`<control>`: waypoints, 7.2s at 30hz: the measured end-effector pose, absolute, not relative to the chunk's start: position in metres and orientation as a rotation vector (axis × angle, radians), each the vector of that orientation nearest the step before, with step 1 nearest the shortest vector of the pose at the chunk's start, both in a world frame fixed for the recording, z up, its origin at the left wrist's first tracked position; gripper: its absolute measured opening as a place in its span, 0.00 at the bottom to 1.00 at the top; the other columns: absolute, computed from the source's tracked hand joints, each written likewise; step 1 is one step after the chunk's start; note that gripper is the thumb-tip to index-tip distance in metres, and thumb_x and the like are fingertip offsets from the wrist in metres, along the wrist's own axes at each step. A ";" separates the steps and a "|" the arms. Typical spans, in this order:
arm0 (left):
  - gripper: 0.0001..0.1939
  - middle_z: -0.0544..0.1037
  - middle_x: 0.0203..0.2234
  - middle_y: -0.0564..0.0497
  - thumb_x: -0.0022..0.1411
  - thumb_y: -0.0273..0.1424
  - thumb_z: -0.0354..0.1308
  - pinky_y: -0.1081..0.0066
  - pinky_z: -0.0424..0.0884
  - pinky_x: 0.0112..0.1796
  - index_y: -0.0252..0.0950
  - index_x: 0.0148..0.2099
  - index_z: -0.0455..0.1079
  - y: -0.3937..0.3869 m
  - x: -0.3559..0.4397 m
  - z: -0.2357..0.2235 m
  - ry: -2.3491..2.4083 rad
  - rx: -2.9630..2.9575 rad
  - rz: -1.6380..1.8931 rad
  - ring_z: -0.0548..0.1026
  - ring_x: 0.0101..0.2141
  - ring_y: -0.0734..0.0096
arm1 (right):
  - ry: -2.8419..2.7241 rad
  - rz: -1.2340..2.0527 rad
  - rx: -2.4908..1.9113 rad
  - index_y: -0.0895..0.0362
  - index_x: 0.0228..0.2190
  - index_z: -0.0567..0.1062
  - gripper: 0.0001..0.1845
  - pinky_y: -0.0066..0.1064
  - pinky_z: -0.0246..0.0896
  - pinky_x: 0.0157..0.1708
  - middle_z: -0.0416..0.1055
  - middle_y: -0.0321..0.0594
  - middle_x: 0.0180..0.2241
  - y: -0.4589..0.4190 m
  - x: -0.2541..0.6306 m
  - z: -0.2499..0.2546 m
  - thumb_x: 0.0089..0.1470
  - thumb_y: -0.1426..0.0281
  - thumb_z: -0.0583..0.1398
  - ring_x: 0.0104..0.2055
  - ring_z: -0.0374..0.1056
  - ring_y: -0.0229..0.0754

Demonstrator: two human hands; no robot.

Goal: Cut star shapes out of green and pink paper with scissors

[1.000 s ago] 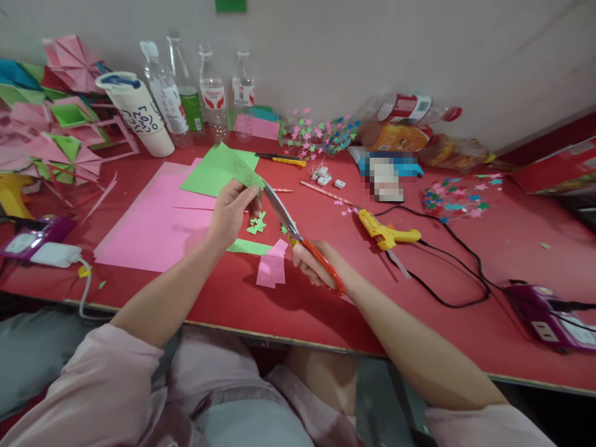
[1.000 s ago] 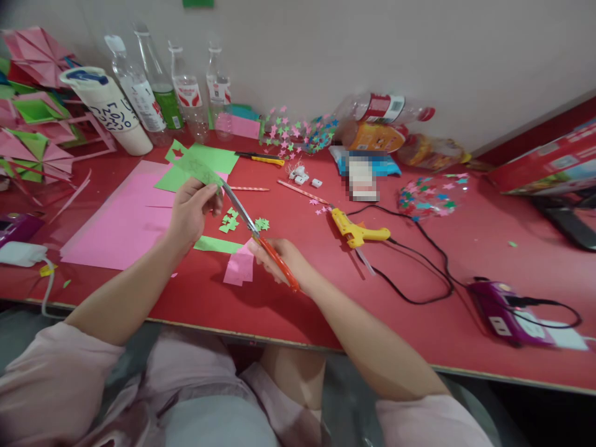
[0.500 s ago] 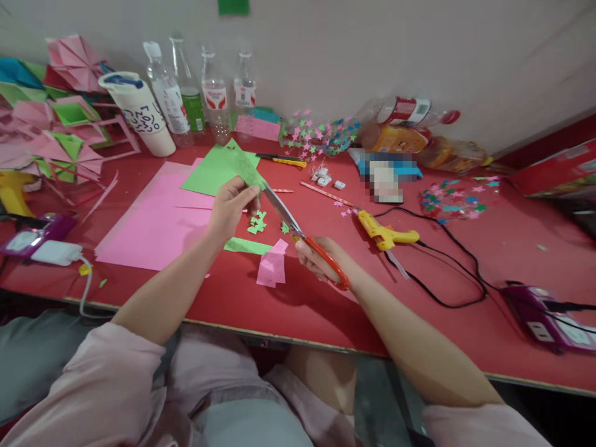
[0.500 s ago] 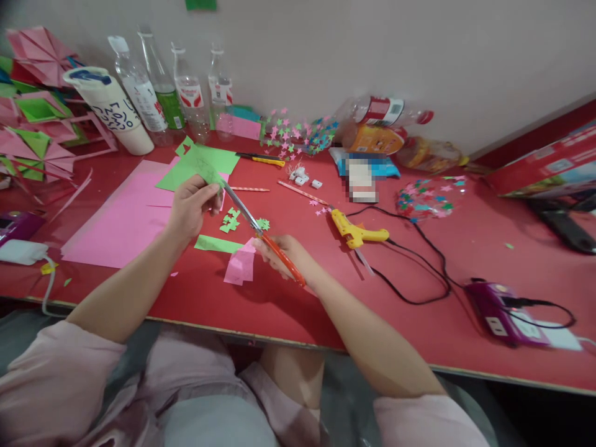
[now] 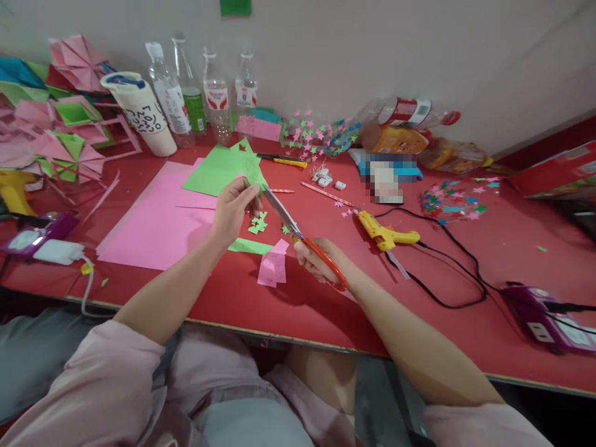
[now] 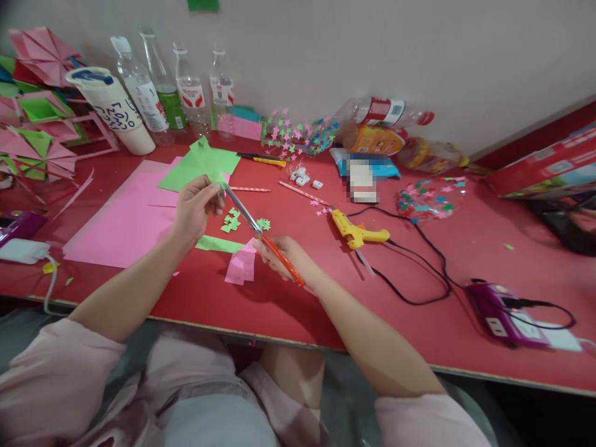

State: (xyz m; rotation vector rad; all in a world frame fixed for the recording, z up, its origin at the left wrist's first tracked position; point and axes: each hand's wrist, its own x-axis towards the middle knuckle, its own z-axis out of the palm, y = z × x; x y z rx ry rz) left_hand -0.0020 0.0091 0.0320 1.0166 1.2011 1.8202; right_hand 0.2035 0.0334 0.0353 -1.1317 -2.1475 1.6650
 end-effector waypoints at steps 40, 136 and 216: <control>0.11 0.68 0.11 0.58 0.54 0.26 0.52 0.81 0.58 0.15 0.36 0.22 0.57 0.008 0.001 0.033 1.290 1.022 1.803 0.62 0.12 0.86 | -2.129 1.754 -1.248 0.56 0.18 0.61 0.28 0.23 0.46 0.07 0.52 0.27 0.08 0.036 0.199 0.033 0.47 0.44 0.56 0.08 0.48 0.28; 0.14 0.69 0.12 0.56 0.51 0.37 0.60 0.78 0.59 0.17 0.34 0.19 0.66 0.003 0.017 0.025 1.151 0.866 1.764 0.64 0.14 0.84 | -2.015 1.866 -1.041 0.56 0.20 0.62 0.29 0.24 0.49 0.08 0.52 0.26 0.08 0.026 0.199 0.021 0.50 0.42 0.51 0.08 0.48 0.29; 0.07 0.67 0.11 0.59 0.51 0.29 0.54 0.81 0.56 0.14 0.36 0.22 0.62 0.011 -0.003 0.026 1.148 0.952 1.851 0.61 0.13 0.85 | -2.099 1.806 -1.244 0.56 0.18 0.61 0.26 0.20 0.46 0.06 0.51 0.25 0.07 0.032 0.196 0.033 0.52 0.49 0.55 0.06 0.48 0.27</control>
